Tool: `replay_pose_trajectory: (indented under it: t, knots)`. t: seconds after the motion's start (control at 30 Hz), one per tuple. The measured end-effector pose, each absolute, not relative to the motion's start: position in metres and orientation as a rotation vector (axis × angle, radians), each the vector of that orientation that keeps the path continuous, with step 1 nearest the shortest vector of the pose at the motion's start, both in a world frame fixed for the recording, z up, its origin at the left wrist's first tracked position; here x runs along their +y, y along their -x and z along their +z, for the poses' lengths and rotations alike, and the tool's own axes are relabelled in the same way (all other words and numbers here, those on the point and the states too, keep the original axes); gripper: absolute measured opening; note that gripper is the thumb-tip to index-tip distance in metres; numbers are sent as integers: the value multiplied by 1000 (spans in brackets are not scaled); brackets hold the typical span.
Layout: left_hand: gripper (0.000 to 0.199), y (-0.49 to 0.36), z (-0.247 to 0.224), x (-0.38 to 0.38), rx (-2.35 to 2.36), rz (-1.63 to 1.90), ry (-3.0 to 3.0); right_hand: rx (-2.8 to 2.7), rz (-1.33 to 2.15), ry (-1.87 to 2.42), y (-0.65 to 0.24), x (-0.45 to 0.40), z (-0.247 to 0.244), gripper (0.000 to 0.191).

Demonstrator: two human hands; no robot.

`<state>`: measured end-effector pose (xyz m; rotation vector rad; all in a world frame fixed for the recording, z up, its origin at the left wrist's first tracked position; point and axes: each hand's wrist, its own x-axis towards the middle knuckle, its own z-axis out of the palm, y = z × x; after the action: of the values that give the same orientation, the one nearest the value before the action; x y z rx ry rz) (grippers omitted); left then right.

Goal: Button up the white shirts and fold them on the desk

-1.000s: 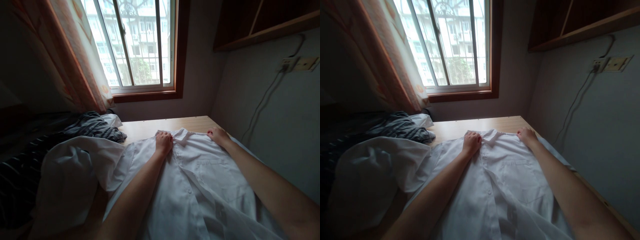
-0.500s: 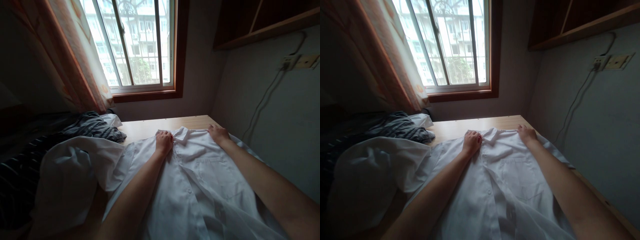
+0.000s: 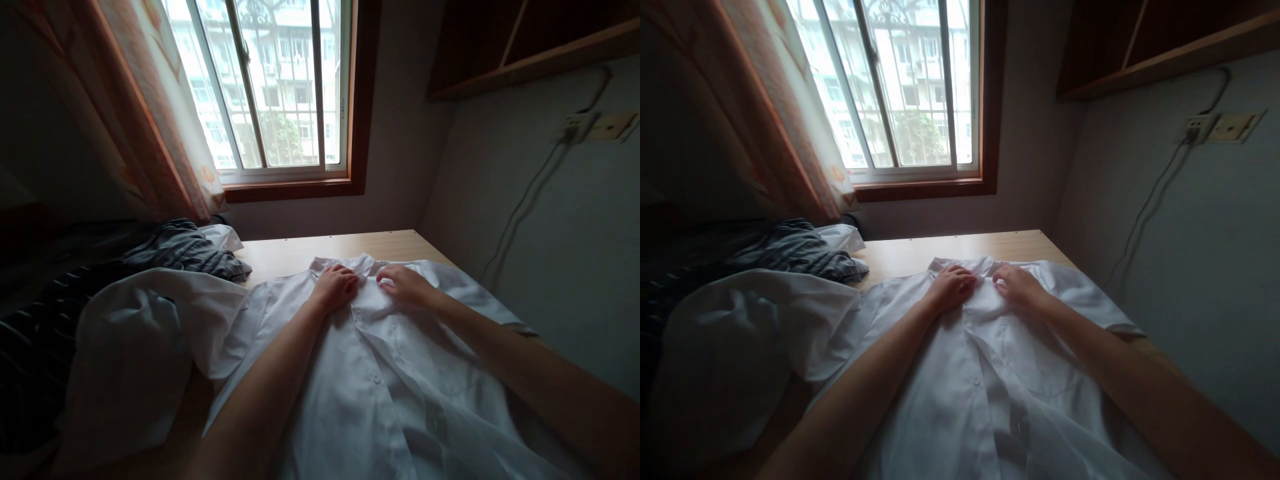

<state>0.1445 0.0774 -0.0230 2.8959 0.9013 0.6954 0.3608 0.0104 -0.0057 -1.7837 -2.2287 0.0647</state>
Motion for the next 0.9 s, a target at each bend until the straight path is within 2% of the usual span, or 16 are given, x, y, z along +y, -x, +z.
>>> replay_pose_trajectory:
  t: [0.13, 0.23, 0.47, 0.67, 0.9]
  knots:
    - [29, -139, -28, 82, 955, 756, -2758, -2291, 165, 1588, -361, -4, -21, 36]
    - [39, -138, -30, 85, 937, 859, -2725, -2341, 182, 1541, -369, -13, -19, 36]
    - [33, -149, -32, 86, 730, 693, -2783, -2468, 360, 1450, -373, -43, 0, 28]
    - [29, -150, -29, 83, 799, 672, -2817, -2497, 487, 1419, -371, -59, 10, 25]
    - [32, -144, -26, 81, 766, 637, -2805, -2489, 455, 1334, -356, -64, 11, 24]
